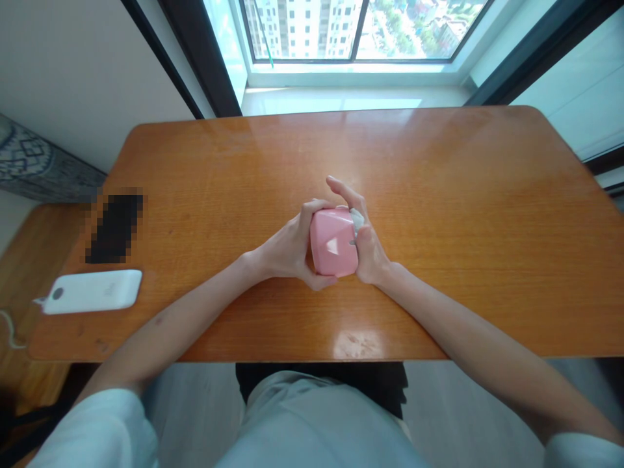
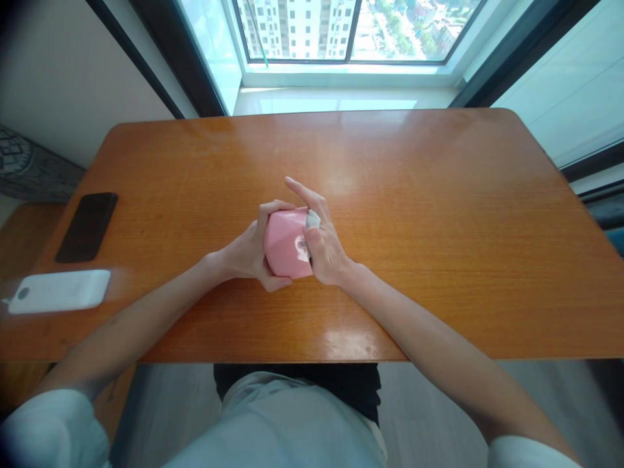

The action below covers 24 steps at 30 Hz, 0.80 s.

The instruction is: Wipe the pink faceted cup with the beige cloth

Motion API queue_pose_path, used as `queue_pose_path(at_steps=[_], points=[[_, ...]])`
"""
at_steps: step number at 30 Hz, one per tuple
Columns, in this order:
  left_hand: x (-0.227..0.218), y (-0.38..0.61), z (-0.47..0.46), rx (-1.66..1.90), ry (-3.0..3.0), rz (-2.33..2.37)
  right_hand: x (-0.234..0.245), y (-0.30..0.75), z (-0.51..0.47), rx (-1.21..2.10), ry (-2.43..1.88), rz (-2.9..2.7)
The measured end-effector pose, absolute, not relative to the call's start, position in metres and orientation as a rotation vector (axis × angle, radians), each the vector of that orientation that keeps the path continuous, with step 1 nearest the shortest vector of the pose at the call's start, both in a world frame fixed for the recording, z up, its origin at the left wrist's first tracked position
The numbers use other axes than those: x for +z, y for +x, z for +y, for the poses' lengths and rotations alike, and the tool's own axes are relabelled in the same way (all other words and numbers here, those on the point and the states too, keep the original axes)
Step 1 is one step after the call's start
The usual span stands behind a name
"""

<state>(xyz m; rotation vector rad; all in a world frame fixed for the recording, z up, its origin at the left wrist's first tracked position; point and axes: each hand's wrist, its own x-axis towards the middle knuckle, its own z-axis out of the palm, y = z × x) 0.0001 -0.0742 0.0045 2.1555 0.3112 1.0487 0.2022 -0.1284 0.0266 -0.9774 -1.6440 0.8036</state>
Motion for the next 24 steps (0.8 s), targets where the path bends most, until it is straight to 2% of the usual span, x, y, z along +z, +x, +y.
queue_pose_path(at_steps=[9, 13, 16, 20, 24], points=[[0.017, -0.007, -0.077, 0.732, 1.802, 0.389, 0.014, 0.207, -0.130, 0.613, -0.810, -1.797], [0.015, -0.007, -0.080, 0.705, 1.755, 0.386, 0.018, 0.204, -0.132, 0.700, -0.739, -1.720], [0.005, -0.004, -0.080, 0.779, 1.842, 0.385, 0.022, 0.199, -0.131, 0.780, -0.679, -1.614], [-0.007, -0.004, -0.072, 1.106, 1.966, 0.332, 0.023, 0.197, -0.130, 0.788, -0.685, -1.557], [-0.011, -0.011, -0.058, 1.179, 2.466, 0.406, 0.017, 0.198, -0.129, 0.909, -0.831, -1.406]])
